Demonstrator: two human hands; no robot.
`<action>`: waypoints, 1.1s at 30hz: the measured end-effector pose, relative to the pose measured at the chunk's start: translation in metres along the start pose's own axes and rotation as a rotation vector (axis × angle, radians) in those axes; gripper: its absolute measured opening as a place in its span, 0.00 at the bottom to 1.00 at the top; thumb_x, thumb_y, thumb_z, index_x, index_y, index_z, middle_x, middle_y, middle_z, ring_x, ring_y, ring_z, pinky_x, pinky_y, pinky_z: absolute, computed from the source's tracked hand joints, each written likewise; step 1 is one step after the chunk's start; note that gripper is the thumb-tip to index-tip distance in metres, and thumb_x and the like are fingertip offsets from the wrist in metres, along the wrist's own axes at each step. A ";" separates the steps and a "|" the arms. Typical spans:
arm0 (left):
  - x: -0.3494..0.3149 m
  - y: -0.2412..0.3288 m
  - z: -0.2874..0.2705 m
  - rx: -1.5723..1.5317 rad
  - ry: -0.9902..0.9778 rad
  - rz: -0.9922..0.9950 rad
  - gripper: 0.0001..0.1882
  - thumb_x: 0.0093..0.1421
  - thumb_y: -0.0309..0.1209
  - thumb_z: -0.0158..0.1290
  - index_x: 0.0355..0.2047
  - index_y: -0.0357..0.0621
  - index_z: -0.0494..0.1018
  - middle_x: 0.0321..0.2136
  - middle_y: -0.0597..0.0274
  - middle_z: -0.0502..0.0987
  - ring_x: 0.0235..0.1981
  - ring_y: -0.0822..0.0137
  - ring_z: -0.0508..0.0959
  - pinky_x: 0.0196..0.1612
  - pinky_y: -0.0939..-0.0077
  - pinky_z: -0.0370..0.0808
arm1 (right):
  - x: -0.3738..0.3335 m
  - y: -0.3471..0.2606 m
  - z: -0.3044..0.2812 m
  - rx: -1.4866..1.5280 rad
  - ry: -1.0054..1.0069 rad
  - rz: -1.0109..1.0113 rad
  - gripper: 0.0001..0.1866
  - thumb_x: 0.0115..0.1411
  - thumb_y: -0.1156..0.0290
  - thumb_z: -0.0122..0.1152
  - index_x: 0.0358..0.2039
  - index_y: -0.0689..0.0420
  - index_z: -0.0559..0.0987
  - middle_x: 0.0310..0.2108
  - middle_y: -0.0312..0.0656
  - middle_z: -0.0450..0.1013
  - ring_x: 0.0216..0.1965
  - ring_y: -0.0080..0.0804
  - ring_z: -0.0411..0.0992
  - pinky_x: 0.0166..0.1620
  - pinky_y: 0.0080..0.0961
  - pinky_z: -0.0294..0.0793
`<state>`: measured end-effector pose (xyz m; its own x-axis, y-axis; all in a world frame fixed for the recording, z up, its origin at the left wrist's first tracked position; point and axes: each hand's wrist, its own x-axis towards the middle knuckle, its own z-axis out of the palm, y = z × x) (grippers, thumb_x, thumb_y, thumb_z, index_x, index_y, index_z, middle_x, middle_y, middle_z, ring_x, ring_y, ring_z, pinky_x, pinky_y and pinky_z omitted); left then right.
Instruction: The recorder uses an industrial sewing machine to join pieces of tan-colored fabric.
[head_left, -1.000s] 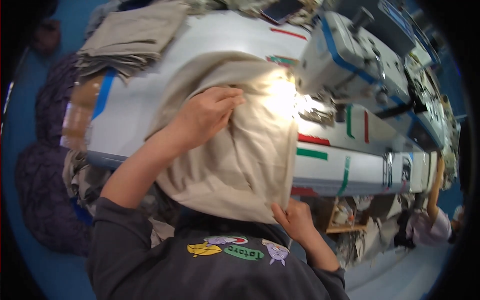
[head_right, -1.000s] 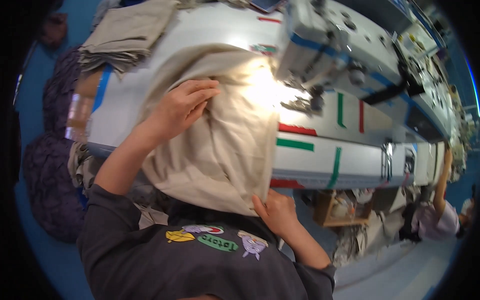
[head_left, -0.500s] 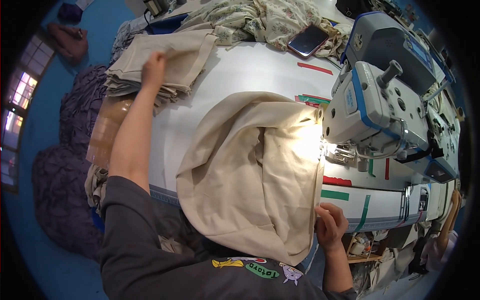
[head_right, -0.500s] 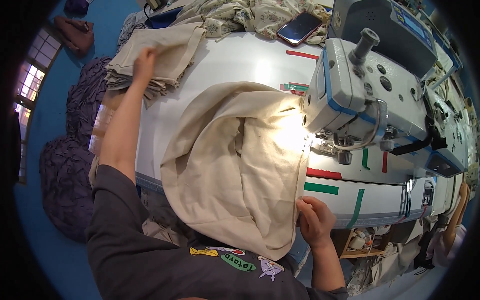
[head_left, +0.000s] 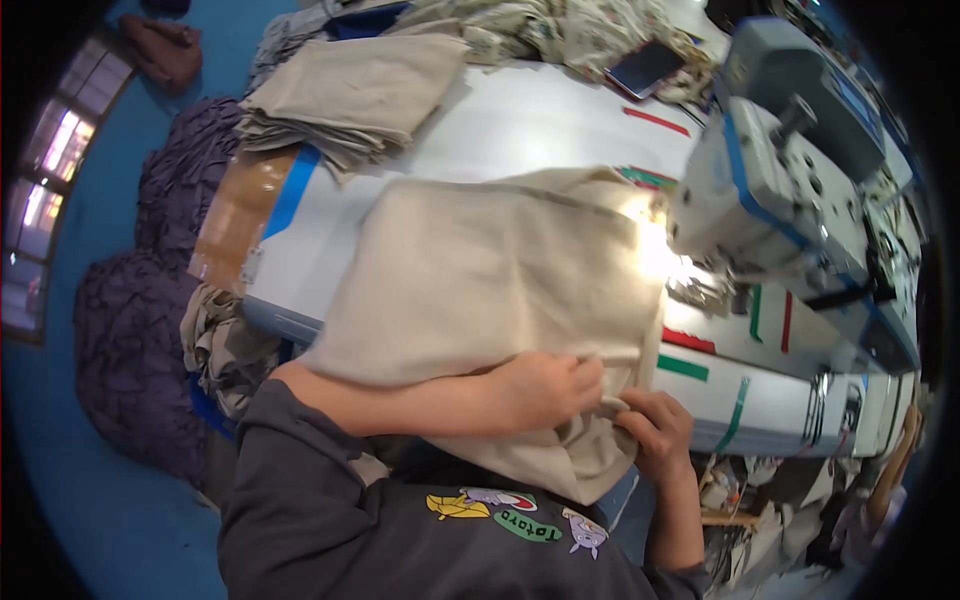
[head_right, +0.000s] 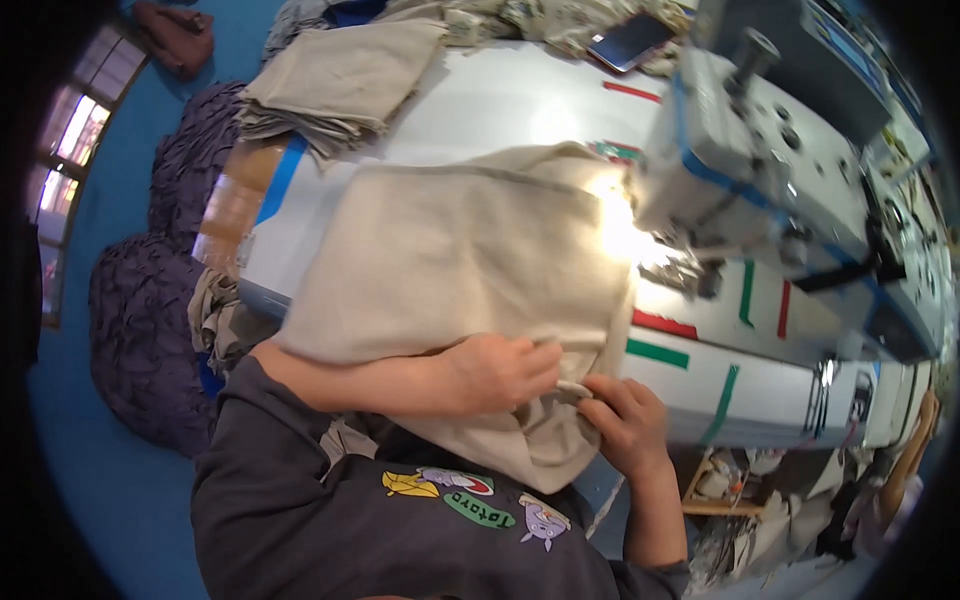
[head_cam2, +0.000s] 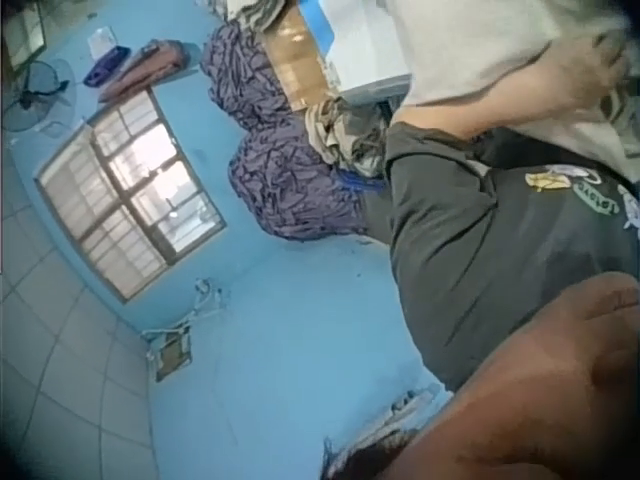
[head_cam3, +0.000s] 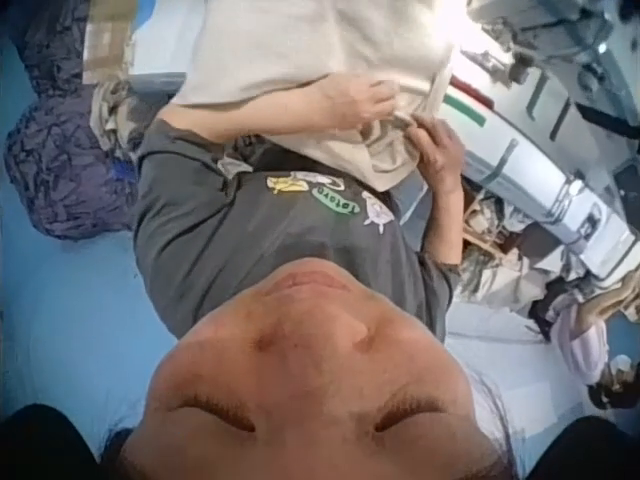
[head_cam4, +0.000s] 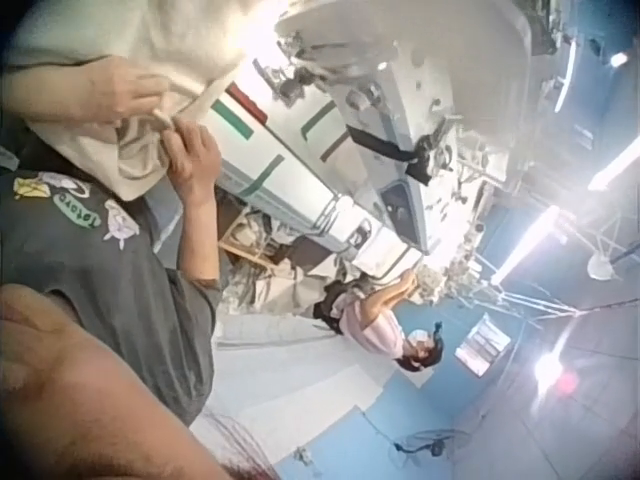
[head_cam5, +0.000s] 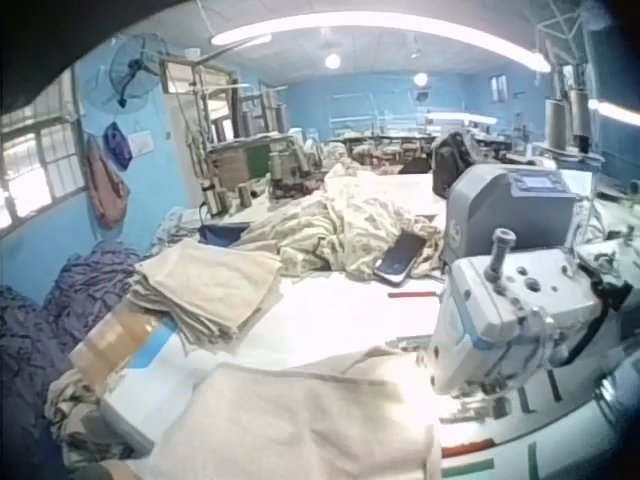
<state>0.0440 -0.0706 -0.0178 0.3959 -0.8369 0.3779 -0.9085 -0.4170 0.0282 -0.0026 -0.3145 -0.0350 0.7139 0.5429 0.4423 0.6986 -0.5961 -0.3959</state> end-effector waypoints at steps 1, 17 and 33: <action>-0.015 -0.001 0.015 -0.064 0.109 -0.060 0.03 0.53 0.30 0.51 0.27 0.47 0.69 0.24 0.64 0.69 0.23 0.65 0.74 0.23 0.72 0.72 | 0.001 -0.002 0.000 0.083 0.007 -0.045 0.14 0.41 0.77 0.61 0.32 0.51 0.78 0.36 0.35 0.75 0.26 0.33 0.73 0.27 0.29 0.73; -0.008 0.045 -0.018 -0.417 -0.440 -0.175 0.07 0.54 0.30 0.53 0.33 0.44 0.72 0.29 0.58 0.74 0.29 0.58 0.78 0.32 0.65 0.76 | -0.035 -0.028 0.004 0.157 -0.074 -0.029 0.12 0.47 0.75 0.61 0.35 0.52 0.80 0.37 0.33 0.74 0.34 0.30 0.75 0.31 0.26 0.77; 0.034 -0.064 0.047 -0.516 0.210 -0.484 0.15 0.52 0.31 0.64 0.35 0.39 0.72 0.47 0.54 0.75 0.51 0.54 0.73 0.55 0.63 0.70 | -0.067 -0.031 -0.007 0.286 -0.082 0.091 0.15 0.43 0.77 0.65 0.35 0.54 0.81 0.38 0.37 0.76 0.34 0.37 0.75 0.32 0.29 0.77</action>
<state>0.1220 -0.0886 -0.0503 0.7816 -0.4945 0.3802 -0.6065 -0.4598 0.6486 -0.0730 -0.3364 -0.0470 0.7676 0.5475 0.3333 0.6087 -0.4599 -0.6465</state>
